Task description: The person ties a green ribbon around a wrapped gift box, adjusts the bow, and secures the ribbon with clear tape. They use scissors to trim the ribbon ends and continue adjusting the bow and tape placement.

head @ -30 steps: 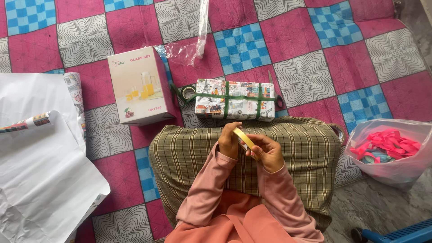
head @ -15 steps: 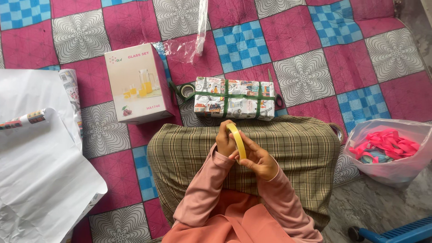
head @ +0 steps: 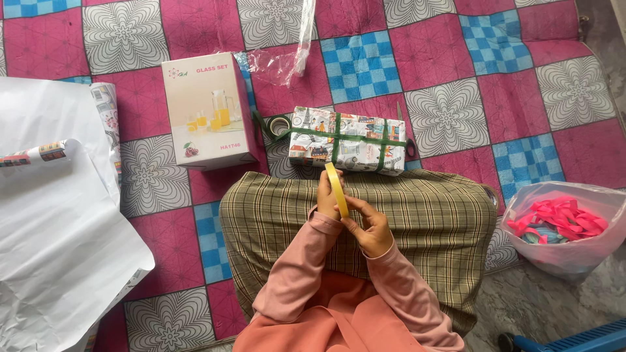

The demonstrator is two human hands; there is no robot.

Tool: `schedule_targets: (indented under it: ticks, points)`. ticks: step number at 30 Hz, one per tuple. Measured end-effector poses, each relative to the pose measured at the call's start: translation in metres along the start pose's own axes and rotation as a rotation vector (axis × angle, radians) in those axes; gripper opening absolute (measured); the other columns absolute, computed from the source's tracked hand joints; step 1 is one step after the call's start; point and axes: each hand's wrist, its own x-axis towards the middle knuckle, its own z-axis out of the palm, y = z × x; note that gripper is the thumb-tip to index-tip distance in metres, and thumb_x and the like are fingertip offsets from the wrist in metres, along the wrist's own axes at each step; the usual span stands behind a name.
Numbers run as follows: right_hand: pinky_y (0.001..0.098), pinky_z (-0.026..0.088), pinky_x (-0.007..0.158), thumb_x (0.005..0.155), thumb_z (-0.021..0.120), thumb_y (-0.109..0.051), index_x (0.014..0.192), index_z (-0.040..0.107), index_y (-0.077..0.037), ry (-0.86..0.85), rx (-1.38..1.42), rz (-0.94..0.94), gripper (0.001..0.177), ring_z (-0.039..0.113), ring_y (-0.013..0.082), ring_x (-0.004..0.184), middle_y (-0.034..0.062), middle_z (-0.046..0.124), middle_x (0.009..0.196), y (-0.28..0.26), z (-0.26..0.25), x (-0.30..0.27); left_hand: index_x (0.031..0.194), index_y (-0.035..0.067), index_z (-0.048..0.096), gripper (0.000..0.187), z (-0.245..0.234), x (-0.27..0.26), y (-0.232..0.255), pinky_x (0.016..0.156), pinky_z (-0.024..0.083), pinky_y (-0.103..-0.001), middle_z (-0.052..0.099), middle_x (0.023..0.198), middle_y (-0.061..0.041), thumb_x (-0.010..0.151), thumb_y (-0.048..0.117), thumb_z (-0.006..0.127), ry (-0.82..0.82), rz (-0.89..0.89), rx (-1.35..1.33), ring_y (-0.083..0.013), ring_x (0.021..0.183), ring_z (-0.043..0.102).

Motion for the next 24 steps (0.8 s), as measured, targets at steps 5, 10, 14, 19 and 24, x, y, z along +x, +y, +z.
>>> schedule_targets:
  ticks: [5,10,14,19,24]
  points:
    - [0.0286,0.053,0.095,0.096,0.073,-0.012,0.129,0.063,0.004,0.108,0.073,0.043,0.037,0.066,0.0137,0.104,0.008,0.073,0.109,0.01,-0.012,-0.003,0.127,0.006,0.052,0.028,0.032,-0.018,0.058,0.07,0.056,-0.032,0.061,0.103,-0.01,0.1,0.01,0.054,0.05,0.439,0.631,-0.024,0.083,0.066]
    - [0.0236,0.051,0.078,0.099,0.07,-0.024,0.126,0.066,0.004,0.196,0.22,0.156,0.04,0.063,0.0095,0.087,0.0049,0.071,0.098,0.027,-0.034,-0.011,0.129,-0.001,0.062,0.044,0.05,-0.033,0.101,0.105,0.054,-0.046,0.059,0.132,-0.018,0.087,-0.01,0.065,-0.125,1.024,0.901,-0.0394,0.122,0.062]
    - [0.0217,0.049,0.076,0.098,0.071,-0.024,0.123,0.064,0.003,0.18,0.248,0.167,0.038,0.063,0.0085,0.086,0.0044,0.071,0.096,0.04,-0.033,-0.014,0.126,0.005,0.064,0.047,0.047,-0.038,0.106,0.096,0.059,-0.041,0.063,0.127,-0.014,0.082,-0.012,0.068,-0.107,1.028,0.893,-0.0355,0.116,0.067]
    - [0.0212,0.045,0.071,0.102,0.067,-0.025,0.123,0.067,0.005,0.207,0.224,0.166,0.036,0.057,0.0082,0.078,0.0041,0.068,0.09,0.042,-0.029,-0.011,0.125,0.005,0.063,0.04,0.038,-0.038,0.094,0.08,0.062,-0.037,0.067,0.117,-0.015,0.088,-0.01,0.065,-0.046,0.926,0.996,-0.0329,0.1,0.071]
    - [0.0235,0.05,0.079,0.102,0.066,-0.026,0.136,0.06,0.006,0.145,0.268,0.115,0.048,0.061,0.0104,0.083,0.005,0.069,0.092,0.031,-0.026,-0.009,0.12,0.003,0.061,0.026,0.033,-0.029,0.075,0.078,0.061,-0.039,0.069,0.111,-0.017,0.096,-0.005,0.06,0.05,0.88,1.0,-0.0354,0.095,0.072]
